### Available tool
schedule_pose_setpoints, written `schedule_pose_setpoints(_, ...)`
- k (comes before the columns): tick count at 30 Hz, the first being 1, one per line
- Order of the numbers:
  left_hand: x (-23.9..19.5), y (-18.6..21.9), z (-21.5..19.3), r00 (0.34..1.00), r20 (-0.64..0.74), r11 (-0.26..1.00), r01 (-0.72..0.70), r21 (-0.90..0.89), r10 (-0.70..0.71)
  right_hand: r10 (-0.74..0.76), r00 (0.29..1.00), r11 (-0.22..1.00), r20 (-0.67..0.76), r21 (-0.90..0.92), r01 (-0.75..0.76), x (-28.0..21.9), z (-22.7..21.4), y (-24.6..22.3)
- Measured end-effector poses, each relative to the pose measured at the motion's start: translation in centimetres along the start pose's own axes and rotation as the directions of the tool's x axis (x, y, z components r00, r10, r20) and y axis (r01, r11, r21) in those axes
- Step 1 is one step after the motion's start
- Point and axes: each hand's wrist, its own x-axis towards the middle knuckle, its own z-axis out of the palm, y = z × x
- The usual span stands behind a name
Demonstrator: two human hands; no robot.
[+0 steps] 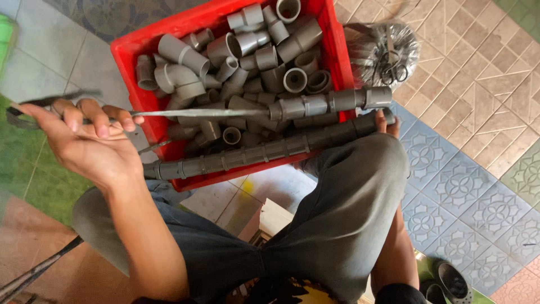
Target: The person sits cross-legged on the floor with a red crate of gray PVC fittings on their lap. They pick up fittings, connect them to a long pipe assembly, and use a metal strip to wrap and secure the joints.
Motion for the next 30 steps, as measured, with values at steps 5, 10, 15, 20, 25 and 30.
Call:
schedule_pose_setpoints(5,0.6,-0.1,-1.0,0.999,-0.041,0.995,0.014,0.096,-0.010,-0.549,0.814,0.807,-0.191,0.135,0.575,2.2,1.0,1.1)
schedule_pose_setpoints(10,1.1,-1.2,-3.2,0.995,-0.078,0.989,0.078,0.127,-0.069,-0.530,0.838,0.848,-0.129,-0.042,0.529,9.4,-2.2,1.9)
schedule_pose_setpoints(15,1.3,-2.8,-3.8,0.997,-0.059,0.984,0.062,0.165,-0.053,-0.463,0.874,0.886,0.148,0.065,0.458,3.3,-3.6,-2.4)
schedule_pose_setpoints(20,1.9,-3.6,-4.1,0.995,-0.046,0.976,0.091,0.198,-0.084,-0.317,0.941,0.947,0.121,0.096,0.307,4.3,-3.5,0.1)
schedule_pose_setpoints(25,0.9,-5.7,-4.6,0.982,0.166,0.926,0.023,0.377,-0.092,-0.192,0.979,0.958,0.064,-0.206,0.201,4.3,-3.2,-0.4)
schedule_pose_setpoints(30,-1.3,-6.7,-2.0,0.958,0.282,0.939,-0.043,0.342,-0.059,-0.042,0.999,0.943,-0.007,-0.332,0.038,-1.4,-2.2,-3.7)
